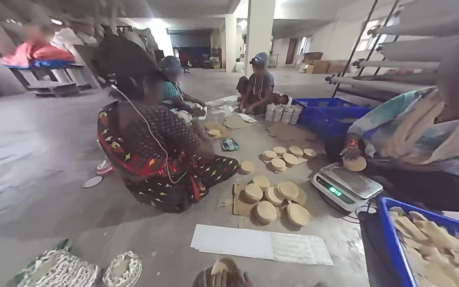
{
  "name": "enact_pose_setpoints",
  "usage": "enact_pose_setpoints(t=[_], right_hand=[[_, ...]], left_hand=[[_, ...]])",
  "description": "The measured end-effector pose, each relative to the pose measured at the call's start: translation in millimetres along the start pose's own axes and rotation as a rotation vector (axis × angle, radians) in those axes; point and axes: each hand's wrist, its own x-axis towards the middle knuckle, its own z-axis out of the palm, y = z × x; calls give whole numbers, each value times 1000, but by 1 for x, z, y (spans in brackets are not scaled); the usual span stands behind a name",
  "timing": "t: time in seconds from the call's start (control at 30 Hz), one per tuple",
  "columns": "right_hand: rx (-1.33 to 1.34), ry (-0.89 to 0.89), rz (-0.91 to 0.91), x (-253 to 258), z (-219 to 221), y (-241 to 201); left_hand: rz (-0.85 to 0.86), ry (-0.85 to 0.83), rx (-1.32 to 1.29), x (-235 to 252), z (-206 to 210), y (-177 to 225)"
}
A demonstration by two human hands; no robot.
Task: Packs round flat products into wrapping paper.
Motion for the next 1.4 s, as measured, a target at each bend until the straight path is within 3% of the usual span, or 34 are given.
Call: enact_pose_setpoints(t=[0.13, 0.3, 0.33, 0.43, 0.47, 0.6, 0.67, 0.73, 0.8, 0.93, 1.03, 1.17, 1.23, 1.4], right_hand=[[-2, 16, -21, 40, 4, 18], [-86, -39, 9, 19, -14, 12], [-26, 18, 49, 9, -20, 14], [462, 603, 210, -22, 2, 21], [626, 681, 297, -28, 15, 20], [1208, 617, 471, -9, 82, -5], [1335, 709, 507, 12, 98, -17], [1336, 821, 550, 27, 107, -22], [1258, 805, 615, 32, 108, -21], [928, 869, 608, 35, 88, -1], [574, 953, 489, 38, 87, 13], [152, 730, 231, 17, 87, 5], [193, 639, 227, 12, 84, 3], [861, 682, 340, 51, 50, 44]], left_hand=[[33, -56, 20, 17, -13, -19], [150, -199, -27, 29, -20, -27], [160, -224, -10, 31, -20, -28], [163, -298, 30, 37, -21, -30], [169, -325, 41, 38, -23, -28], [202, -396, 46, 37, -33, -28], [216, -398, 19, 39, -37, -28], [201, -350, -13, 36, -36, -29], [135, -188, -59, 34, -24, -29], [21, 7, -77, 35, -6, -18], [27, -36, 48, 32, -9, -10], [67, -254, 59, 26, -22, -8], [67, -307, 48, 27, -22, -8], [101, -155, 6, 31, 2, -16]])
